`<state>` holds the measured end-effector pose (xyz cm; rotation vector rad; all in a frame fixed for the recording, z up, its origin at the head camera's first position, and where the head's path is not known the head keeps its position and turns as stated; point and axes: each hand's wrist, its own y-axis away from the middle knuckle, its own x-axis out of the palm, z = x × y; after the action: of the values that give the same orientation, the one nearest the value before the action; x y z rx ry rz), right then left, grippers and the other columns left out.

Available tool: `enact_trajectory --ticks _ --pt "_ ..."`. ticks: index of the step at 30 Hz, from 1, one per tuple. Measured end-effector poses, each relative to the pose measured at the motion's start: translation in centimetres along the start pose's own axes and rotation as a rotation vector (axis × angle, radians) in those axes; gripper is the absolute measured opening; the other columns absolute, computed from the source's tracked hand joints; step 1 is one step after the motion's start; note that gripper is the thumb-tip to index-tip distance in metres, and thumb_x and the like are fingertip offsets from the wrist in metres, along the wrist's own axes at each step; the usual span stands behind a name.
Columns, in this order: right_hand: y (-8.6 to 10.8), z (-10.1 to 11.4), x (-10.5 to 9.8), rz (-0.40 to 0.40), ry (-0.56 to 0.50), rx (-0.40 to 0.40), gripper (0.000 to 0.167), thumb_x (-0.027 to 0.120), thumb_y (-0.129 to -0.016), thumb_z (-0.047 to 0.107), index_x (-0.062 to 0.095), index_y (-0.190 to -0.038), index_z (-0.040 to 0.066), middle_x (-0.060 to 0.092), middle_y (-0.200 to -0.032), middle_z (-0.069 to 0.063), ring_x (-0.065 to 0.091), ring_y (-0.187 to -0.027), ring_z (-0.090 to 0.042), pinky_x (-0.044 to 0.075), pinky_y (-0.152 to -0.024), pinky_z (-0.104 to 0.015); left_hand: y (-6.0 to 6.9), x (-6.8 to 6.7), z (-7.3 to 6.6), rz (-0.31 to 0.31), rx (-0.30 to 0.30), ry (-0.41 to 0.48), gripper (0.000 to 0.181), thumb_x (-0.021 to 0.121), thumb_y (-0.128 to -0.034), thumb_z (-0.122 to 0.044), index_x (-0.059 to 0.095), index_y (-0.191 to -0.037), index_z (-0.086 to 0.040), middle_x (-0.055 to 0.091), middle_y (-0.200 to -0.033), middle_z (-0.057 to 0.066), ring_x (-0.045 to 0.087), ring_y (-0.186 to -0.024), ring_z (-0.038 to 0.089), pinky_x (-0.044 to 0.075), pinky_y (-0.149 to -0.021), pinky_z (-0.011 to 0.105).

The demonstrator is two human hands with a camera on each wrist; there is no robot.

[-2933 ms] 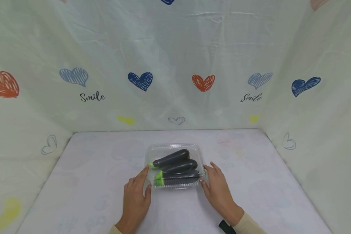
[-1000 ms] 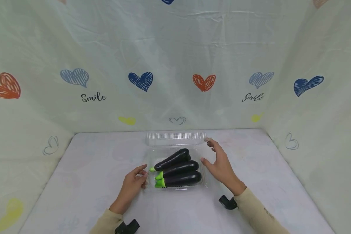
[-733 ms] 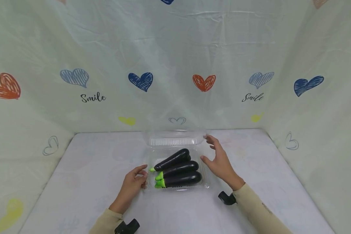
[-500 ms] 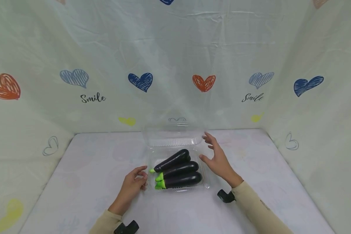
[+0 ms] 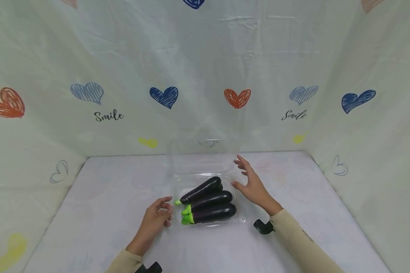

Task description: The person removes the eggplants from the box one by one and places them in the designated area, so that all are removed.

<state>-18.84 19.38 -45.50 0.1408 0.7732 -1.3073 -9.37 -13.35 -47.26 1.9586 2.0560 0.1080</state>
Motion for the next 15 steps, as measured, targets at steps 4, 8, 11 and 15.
enact_trajectory --ticks 4,8,11,15 --pt "-0.2 -0.3 0.1 0.009 0.011 0.016 0.09 0.076 -0.09 -0.004 0.025 -0.165 0.001 0.047 -0.157 -0.026 0.048 -0.141 -0.049 0.044 -0.114 -0.065 0.2 0.2 0.1 0.0 -0.003 0.008 0.045 0.057 -0.1002 0.007 0.051 -0.145 0.01 0.058 -0.109 0.013 0.058 -0.077 0.017 0.053 -0.059 0.025" --pt "-0.4 -0.4 0.1 0.027 0.022 0.037 0.089 0.076 -0.09 -0.001 0.026 -0.165 0.001 0.043 -0.161 -0.026 0.048 -0.141 -0.049 0.044 -0.114 -0.065 0.4 0.3 0.2 -0.001 -0.002 0.017 0.045 0.058 -0.1001 0.007 0.05 -0.144 0.011 0.058 -0.109 0.013 0.057 -0.077 0.016 0.053 -0.058 0.024" --pt "-0.4 -0.5 0.1 0.044 0.021 0.05 0.089 0.076 -0.091 0.004 0.027 -0.164 0.0 0.04 -0.163 -0.027 0.047 -0.142 -0.049 0.043 -0.114 -0.065 0.7 0.4 0.2 -0.001 0.0 0.014 0.045 0.058 -0.0993 0.008 0.051 -0.144 0.011 0.058 -0.108 0.013 0.057 -0.076 0.016 0.052 -0.057 0.024" --pt "-0.4 -0.8 0.0 0.07 0.019 0.076 0.083 0.075 -0.093 0.008 0.03 -0.163 -0.001 0.037 -0.164 -0.027 0.046 -0.143 -0.05 0.043 -0.114 -0.065 1.1 0.5 0.2 -0.001 -0.001 0.002 0.046 0.058 -0.0979 0.009 0.051 -0.143 0.011 0.058 -0.109 0.014 0.057 -0.076 0.017 0.052 -0.057 0.024"
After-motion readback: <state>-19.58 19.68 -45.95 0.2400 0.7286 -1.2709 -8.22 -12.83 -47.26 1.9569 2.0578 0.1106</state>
